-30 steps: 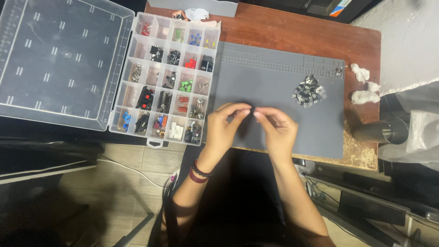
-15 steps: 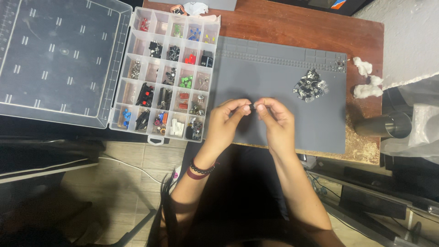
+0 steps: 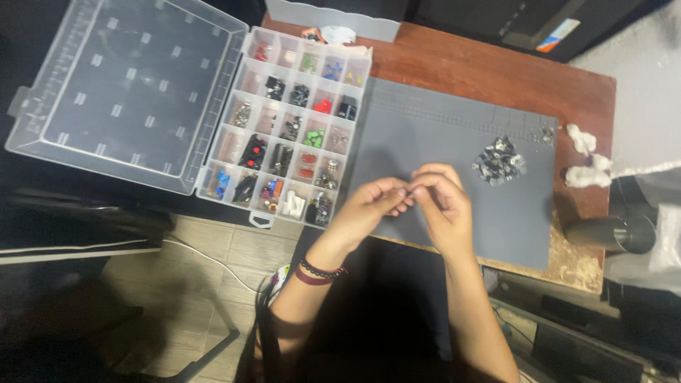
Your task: The person sits at a desk and repeatedly picks small electronic components from a compartmentalized parts box and a gray mat, then places them back. The person handles the components one at a time with bare hands, moving them between the box and the mat without using any tools.
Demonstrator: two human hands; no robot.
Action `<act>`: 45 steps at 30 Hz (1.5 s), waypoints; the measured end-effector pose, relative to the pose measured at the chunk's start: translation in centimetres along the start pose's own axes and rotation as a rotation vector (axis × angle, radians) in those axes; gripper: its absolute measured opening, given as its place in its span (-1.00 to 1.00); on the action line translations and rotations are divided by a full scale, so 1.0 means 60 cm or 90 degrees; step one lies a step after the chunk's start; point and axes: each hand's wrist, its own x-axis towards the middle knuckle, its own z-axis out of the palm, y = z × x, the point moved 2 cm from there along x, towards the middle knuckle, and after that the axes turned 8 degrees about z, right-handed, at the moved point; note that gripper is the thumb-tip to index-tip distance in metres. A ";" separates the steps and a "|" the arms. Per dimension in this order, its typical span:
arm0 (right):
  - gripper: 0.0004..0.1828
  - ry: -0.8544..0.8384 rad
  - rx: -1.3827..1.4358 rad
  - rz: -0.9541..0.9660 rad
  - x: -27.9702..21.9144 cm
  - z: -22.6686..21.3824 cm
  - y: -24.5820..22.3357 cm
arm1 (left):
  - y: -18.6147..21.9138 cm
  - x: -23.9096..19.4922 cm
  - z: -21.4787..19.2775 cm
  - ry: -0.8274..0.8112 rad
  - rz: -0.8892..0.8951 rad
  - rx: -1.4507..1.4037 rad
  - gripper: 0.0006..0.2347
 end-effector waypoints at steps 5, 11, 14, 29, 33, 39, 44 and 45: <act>-0.84 0.064 -0.015 -0.001 0.005 0.014 -0.014 | 0.025 -0.009 0.014 0.045 0.050 0.027 -0.71; -0.96 0.069 -0.017 0.032 0.001 0.011 -0.026 | 0.089 -0.023 0.022 0.137 0.197 0.320 -0.88; -0.95 0.059 -0.132 -0.003 0.007 0.006 -0.044 | 0.091 -0.024 0.019 0.120 0.225 0.424 -0.90; -0.85 0.016 -0.046 0.092 0.006 0.022 -0.027 | 0.096 -0.029 0.020 0.088 0.272 0.449 -0.86; -0.87 0.032 0.027 0.093 -0.003 0.032 -0.032 | 0.060 -0.027 0.010 0.091 0.192 0.333 -0.84; -0.93 0.109 0.011 0.046 -0.008 0.007 0.018 | 0.123 -0.041 0.037 0.030 0.257 0.467 -0.84; -0.93 0.117 0.002 0.033 -0.010 0.010 0.023 | 0.101 -0.037 0.034 0.052 0.268 0.499 -0.85; -0.93 0.123 -0.004 0.031 -0.009 0.012 0.023 | 0.098 -0.036 0.032 0.069 0.256 0.479 -0.87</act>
